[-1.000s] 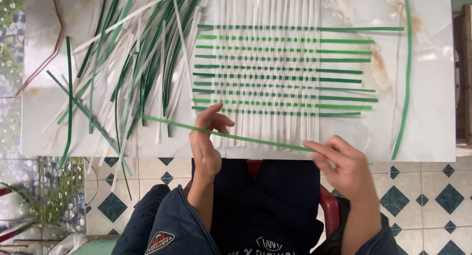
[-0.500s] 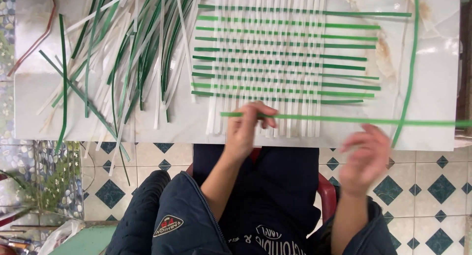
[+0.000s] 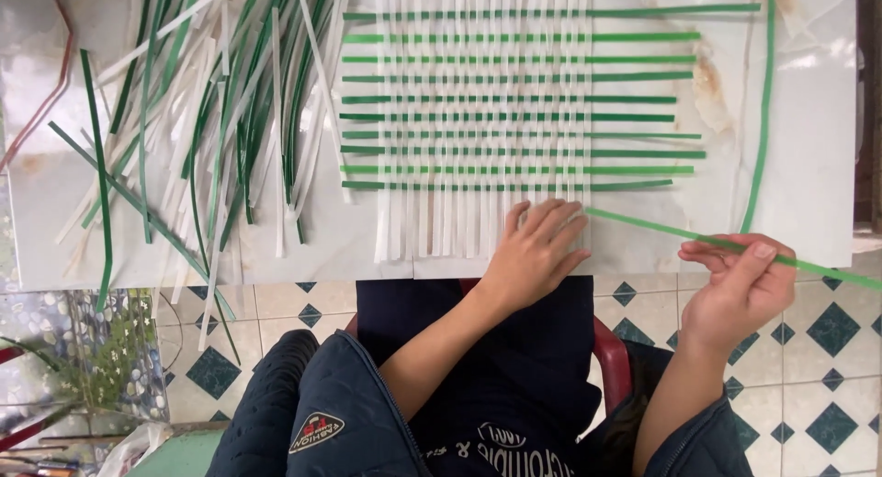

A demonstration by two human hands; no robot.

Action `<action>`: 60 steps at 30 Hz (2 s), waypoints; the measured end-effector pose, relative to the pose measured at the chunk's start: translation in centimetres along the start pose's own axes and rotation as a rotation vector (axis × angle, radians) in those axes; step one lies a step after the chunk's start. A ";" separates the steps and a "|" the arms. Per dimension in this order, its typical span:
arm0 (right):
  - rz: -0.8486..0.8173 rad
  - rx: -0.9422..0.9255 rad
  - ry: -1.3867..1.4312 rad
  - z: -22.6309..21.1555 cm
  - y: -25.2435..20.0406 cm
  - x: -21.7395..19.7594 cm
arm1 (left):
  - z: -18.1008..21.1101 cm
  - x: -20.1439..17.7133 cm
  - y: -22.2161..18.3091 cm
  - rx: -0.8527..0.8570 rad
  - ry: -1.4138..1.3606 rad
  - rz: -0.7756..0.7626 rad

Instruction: Weaving green plastic strips through white plastic tubes to create a mat-like structure.

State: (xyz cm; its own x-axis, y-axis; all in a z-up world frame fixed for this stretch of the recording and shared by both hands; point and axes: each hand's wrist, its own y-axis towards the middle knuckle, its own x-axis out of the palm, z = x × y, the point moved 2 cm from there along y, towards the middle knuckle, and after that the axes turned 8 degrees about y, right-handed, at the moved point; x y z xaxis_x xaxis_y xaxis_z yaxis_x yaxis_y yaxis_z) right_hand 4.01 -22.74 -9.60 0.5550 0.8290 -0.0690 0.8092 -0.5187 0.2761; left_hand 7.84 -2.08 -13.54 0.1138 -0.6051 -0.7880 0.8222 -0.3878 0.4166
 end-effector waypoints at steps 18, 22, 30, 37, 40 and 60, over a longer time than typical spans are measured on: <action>-0.171 -0.079 -0.178 -0.6 2.4 2.1 | 0.3 1.6 -1.3 0.094 0.197 -0.192; -0.234 -0.043 -0.243 -1.7 2.3 2.8 | 0.2 1.6 -1.4 0.101 0.206 -0.188; -0.308 -0.011 -0.248 -2.9 1.8 3.0 | 0.3 1.7 -1.4 0.096 0.254 -0.198; -0.252 -0.063 -0.312 -1.4 1.4 3.0 | 0.6 1.9 -1.0 0.053 0.321 -0.188; -0.238 -0.082 -0.306 -1.3 1.5 2.6 | 0.7 1.5 -0.9 0.084 0.371 -0.124; 0.005 0.468 0.048 3.7 1.0 1.1 | 0.3 1.6 -0.9 -0.050 -0.027 -0.060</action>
